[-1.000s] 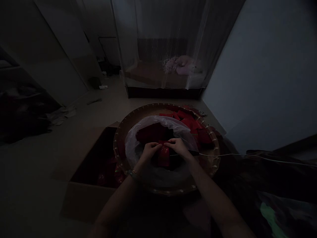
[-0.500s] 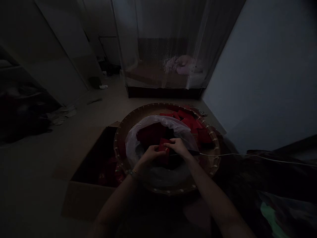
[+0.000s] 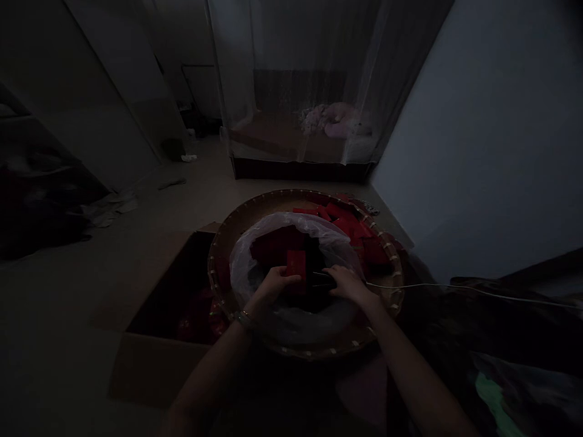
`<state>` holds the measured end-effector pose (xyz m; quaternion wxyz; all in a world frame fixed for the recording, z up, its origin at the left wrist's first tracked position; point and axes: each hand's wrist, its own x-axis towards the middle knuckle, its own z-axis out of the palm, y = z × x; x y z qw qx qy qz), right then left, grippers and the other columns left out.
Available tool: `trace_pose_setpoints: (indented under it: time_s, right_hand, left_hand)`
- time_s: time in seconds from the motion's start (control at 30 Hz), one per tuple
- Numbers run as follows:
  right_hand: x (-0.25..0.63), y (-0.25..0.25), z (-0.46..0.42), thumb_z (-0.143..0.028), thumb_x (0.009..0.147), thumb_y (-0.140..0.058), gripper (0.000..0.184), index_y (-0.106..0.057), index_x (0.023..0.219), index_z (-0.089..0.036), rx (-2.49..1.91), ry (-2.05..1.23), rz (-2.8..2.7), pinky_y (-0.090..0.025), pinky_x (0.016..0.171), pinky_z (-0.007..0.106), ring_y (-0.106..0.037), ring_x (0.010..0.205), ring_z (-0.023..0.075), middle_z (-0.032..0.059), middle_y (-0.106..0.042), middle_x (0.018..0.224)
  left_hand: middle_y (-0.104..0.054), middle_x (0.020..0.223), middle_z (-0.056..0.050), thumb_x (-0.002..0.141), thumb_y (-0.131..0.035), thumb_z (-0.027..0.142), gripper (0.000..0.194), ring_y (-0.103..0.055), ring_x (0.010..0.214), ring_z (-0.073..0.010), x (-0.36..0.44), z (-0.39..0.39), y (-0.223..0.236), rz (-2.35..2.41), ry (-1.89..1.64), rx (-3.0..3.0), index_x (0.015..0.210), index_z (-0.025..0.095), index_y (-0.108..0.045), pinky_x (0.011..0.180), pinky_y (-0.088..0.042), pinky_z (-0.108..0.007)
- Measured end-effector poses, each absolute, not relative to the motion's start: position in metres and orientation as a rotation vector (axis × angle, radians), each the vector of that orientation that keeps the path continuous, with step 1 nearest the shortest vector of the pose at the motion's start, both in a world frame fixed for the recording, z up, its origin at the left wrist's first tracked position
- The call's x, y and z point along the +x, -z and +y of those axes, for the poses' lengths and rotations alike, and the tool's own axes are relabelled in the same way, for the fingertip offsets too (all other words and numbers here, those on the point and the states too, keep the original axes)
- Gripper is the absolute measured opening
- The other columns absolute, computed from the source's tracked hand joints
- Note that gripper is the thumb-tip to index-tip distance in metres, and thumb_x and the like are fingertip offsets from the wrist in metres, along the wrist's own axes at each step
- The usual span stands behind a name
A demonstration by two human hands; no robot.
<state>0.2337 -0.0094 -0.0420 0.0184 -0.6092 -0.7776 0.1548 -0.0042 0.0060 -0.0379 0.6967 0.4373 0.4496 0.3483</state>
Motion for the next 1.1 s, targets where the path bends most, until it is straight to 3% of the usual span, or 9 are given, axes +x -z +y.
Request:
trace_pose_setpoints:
  time_s: [0.3,0.6,0.77,1.1]
  right_hand:
    - [0.242,0.034,-0.004,-0.022,0.066,-0.068,0.049,-0.06,0.114,-0.013,-1.77,-0.629,-2.285,-0.043,0.086,0.034,-0.058,0.101,0.0255,0.0137,-0.061,0.109]
    - [0.247,-0.023,-0.009,-0.037,0.065,-0.071,0.054,-0.062,0.114,-0.016,-1.595,-1.02,-1.845,-0.048,0.082,0.034,-0.062,0.096,0.0248,0.0084,-0.066,0.109]
    - [0.222,-0.031,-0.005,-0.039,0.063,-0.073,0.049,-0.066,0.107,-0.018,-1.574,-0.923,-1.922,-0.047,0.083,0.035,-0.06,0.1,0.0268,0.0084,-0.066,0.109]
    - [0.203,-0.039,-0.007,-0.029,0.066,-0.07,0.027,-0.072,0.09,-0.02,-1.658,-0.862,-1.903,-0.048,0.074,0.03,-0.065,0.086,0.0248,0.0051,-0.072,0.092]
  left_hand:
    - [-0.069,0.08,-0.006,0.05,-0.082,0.032,0.049,-0.062,0.066,-0.0151,-0.004,0.005,0.036,0.982,-0.792,0.962,0.091,0.009,-0.067,0.065,-0.048,-0.026]
    - [-0.068,0.072,-0.003,0.051,-0.081,0.035,0.047,-0.06,0.063,-0.0153,-0.001,0.004,0.04,0.965,-0.694,1.202,0.088,0.009,-0.069,0.062,-0.046,-0.025]
    - [-0.068,0.073,-0.003,0.054,-0.079,0.034,0.046,-0.059,0.062,-0.0145,0.002,0.0,0.042,0.907,-0.625,1.247,0.092,0.009,-0.07,0.06,-0.043,-0.023]
    - [-0.069,0.075,-0.004,0.055,-0.078,0.036,0.047,-0.06,0.064,-0.0155,0.004,-0.005,0.038,0.879,-0.581,1.268,0.093,0.008,-0.069,0.061,-0.043,-0.023]
